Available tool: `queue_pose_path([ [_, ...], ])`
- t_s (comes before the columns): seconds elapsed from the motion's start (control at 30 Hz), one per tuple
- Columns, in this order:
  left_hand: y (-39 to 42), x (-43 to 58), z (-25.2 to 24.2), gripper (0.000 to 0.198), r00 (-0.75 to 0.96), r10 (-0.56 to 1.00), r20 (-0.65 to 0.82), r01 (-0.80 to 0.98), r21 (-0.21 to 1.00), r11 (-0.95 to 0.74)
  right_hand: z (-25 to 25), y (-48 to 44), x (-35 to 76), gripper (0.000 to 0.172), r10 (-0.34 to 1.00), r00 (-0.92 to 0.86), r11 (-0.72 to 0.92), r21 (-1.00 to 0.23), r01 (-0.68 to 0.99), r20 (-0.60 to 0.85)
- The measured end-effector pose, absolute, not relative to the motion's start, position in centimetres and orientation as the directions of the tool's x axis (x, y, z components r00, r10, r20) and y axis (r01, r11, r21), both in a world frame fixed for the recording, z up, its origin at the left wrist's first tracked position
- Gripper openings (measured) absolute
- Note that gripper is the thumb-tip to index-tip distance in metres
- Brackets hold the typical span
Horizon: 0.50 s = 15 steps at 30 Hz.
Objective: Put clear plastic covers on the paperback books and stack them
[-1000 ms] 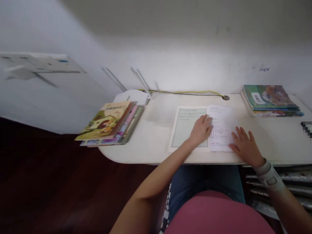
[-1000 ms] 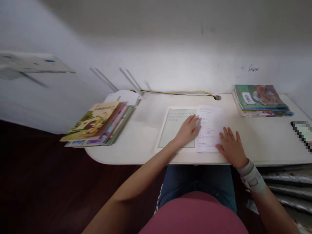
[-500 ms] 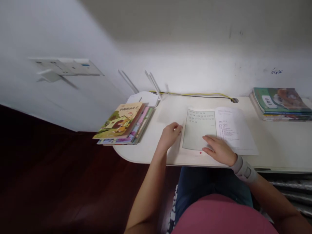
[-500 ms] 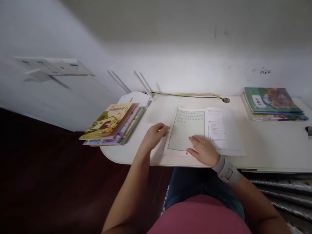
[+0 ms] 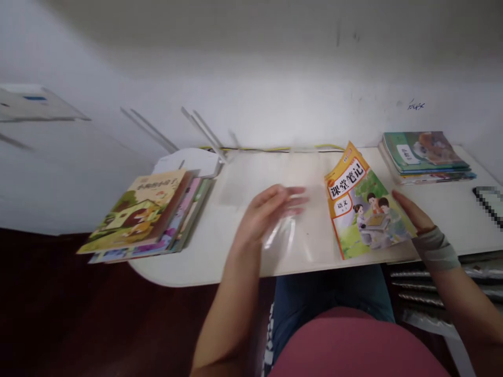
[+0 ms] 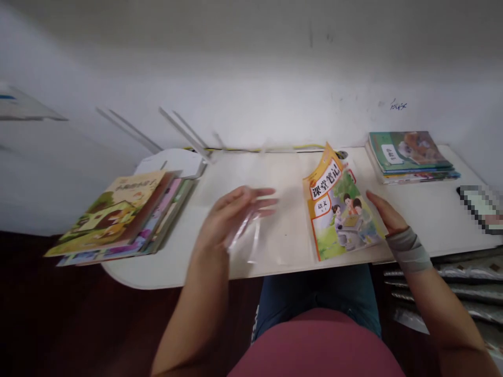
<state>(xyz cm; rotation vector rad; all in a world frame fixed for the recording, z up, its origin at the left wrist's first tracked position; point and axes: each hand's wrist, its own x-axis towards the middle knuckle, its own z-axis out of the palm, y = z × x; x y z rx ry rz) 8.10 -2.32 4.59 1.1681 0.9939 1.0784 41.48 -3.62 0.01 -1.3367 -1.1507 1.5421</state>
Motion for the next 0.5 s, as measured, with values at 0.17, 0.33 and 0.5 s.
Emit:
queue_pose_path([
  [0.17, -2.5, -0.2, 0.2, 0.027, -0.13, 0.983, -0.133, 0.448, 0.876, 0.178, -3.0, -4.8, 42.4, 0.051, 0.911, -0.107, -0.412, -0.886, -0.211, -0.398],
  [0.33, -2.3, -1.9, -2.7, 0.026, -0.148, 0.986, -0.08, 0.904, 0.394, 0.168, -3.3, -4.8, 42.0, 0.046, 0.934, -0.053, -0.355, -0.9, -0.253, -0.353],
  [0.5, -2.5, 0.2, -2.8, 0.029, -0.163, 0.986, -0.044, 0.979, 0.114, 0.167, -3.7, -4.6, 42.9, 0.051, 0.946, -0.022, -0.321, -0.928, -0.192, -0.323],
])
